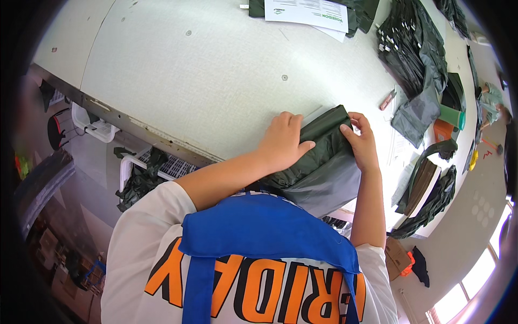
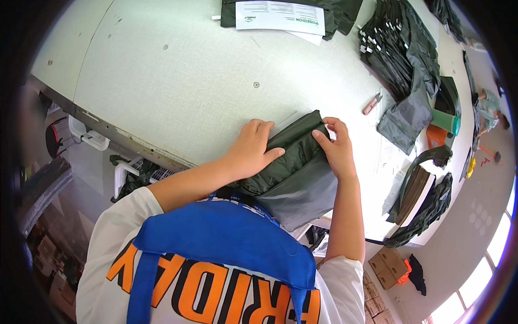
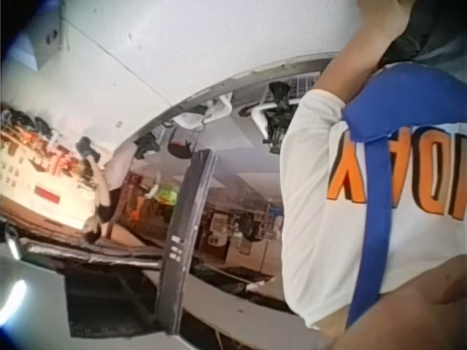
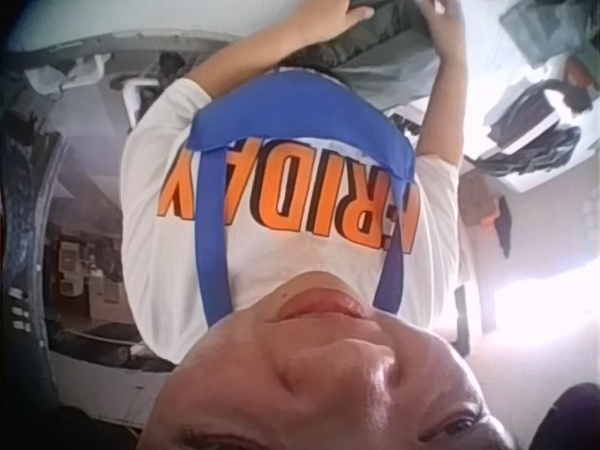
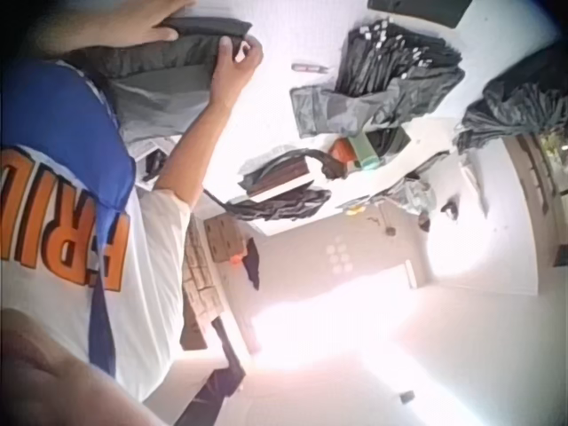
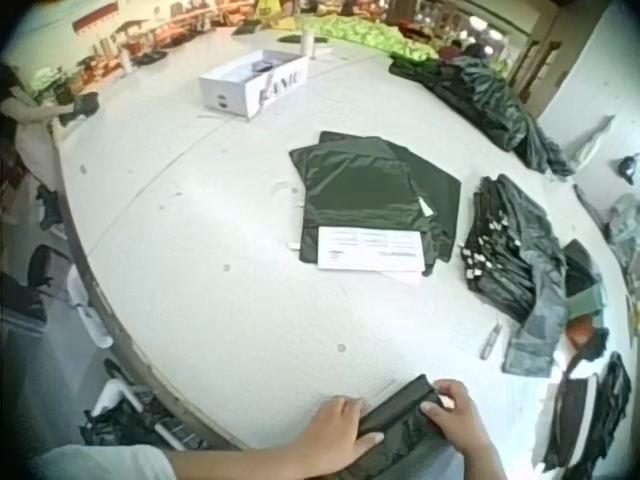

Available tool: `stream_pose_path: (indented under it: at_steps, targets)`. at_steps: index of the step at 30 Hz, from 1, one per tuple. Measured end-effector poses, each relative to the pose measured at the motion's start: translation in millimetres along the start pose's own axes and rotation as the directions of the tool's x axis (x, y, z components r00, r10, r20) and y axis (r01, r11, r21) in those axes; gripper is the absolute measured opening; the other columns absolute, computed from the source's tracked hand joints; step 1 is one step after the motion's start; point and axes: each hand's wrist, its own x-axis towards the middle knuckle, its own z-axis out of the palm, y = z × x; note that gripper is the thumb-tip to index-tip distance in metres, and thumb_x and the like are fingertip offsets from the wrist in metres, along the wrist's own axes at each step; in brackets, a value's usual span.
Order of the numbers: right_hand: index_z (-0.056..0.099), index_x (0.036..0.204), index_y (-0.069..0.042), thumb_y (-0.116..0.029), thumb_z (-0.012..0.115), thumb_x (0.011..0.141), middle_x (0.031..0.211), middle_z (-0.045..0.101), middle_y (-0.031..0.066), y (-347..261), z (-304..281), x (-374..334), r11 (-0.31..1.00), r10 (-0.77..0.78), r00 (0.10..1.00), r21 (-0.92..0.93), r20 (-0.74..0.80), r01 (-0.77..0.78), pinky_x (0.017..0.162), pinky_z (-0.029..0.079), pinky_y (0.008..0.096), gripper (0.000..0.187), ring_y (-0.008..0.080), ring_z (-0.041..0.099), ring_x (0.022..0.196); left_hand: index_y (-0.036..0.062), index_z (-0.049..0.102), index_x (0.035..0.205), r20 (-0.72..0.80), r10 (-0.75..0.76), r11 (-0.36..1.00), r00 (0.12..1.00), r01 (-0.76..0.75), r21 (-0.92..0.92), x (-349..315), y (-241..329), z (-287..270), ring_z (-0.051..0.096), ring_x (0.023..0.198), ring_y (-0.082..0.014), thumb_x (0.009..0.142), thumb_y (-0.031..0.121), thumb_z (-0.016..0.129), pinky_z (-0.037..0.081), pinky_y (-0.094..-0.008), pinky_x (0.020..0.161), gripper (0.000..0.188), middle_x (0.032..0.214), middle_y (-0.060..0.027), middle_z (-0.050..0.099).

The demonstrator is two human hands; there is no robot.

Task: The person folds a large green tarp on a white table, aligns edges, and rolls it into a compact bundle. The person then places the folded tarp into a clear plastic packaging bag and sets it aside. The person repeats the process with a second tarp.

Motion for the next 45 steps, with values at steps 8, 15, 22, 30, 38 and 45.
stream_pose_path:
  at_steps: [8,15,22,30,38,45]
  targets:
    - [0.056,0.113,-0.001,-0.011,0.075,0.076,0.083,0.063,0.0044,-27,5,-6,1.000,0.002,1.000,-0.019,-0.006,-0.003,0.067,0.046,0.0234,0.043,0.0100,0.057,0.075,-0.0019,0.054,0.117,0.284,-0.080,0.955,0.955,0.155,-0.253,16,3,-30,0.052,0.105,-0.0329,0.079,0.036,0.071,0.043,-0.0407,0.089,0.056,0.114,-0.0182,0.052]
    - [0.051,0.121,0.001,-0.012,0.082,0.066,0.111,0.060,0.0132,-126,-38,-73,0.679,-0.647,0.583,-0.024,-0.492,0.734,0.091,0.048,0.0328,0.065,0.0216,0.060,0.102,0.0072,0.063,0.109,-0.261,0.583,0.811,0.770,-0.573,0.121,0,110,-140,0.053,0.090,-0.0255,0.069,0.019,0.077,0.045,-0.0337,0.078,0.044,0.098,-0.0070,0.055]
    - [0.055,0.101,-0.006,-0.009,0.068,0.078,0.098,0.064,0.0153,-50,-27,-114,0.474,-0.881,0.413,-0.395,-0.233,0.787,0.082,0.048,0.0471,0.027,0.0320,0.060,0.092,0.0174,0.062,0.105,-0.145,0.844,0.514,0.517,-0.701,0.494,-33,118,-124,0.055,0.106,-0.0283,0.078,0.029,0.067,0.043,-0.0448,0.084,0.030,0.117,-0.0073,0.060]
    - [0.060,0.097,-0.003,0.006,0.062,0.076,0.096,0.063,0.0132,27,23,-104,0.725,-0.600,0.759,-0.572,-0.253,0.382,0.081,0.047,0.0395,0.023,0.0316,0.059,0.091,0.0064,0.061,0.106,0.090,0.572,0.692,0.816,-0.538,0.482,1,1,-59,0.051,0.107,-0.0280,0.075,0.018,0.067,0.041,-0.0431,0.091,0.034,0.112,-0.0078,0.056]
    - [0.062,0.105,-0.001,0.007,0.060,0.070,0.100,0.062,0.0113,-7,91,-91,0.543,-0.779,0.626,-0.450,0.048,0.709,0.080,0.048,0.0378,0.036,0.0287,0.060,0.091,0.0052,0.061,0.094,0.179,0.611,0.608,0.771,-0.602,0.517,19,7,-72,0.055,0.096,-0.0255,0.074,0.011,0.062,0.046,-0.0378,0.081,0.021,0.097,-0.0076,0.058]
    - [0.060,0.105,-0.004,-0.015,0.063,0.078,0.112,0.058,0.0095,-34,108,-62,0.492,-0.690,0.719,-0.672,0.087,0.553,0.081,0.043,0.0385,0.029,0.0273,0.054,0.101,0.0065,0.058,0.085,0.060,0.694,0.591,0.718,-0.615,0.522,28,15,-79,0.057,0.083,-0.0238,0.073,0.011,0.061,0.047,-0.0359,0.072,0.013,0.091,-0.0056,0.057]
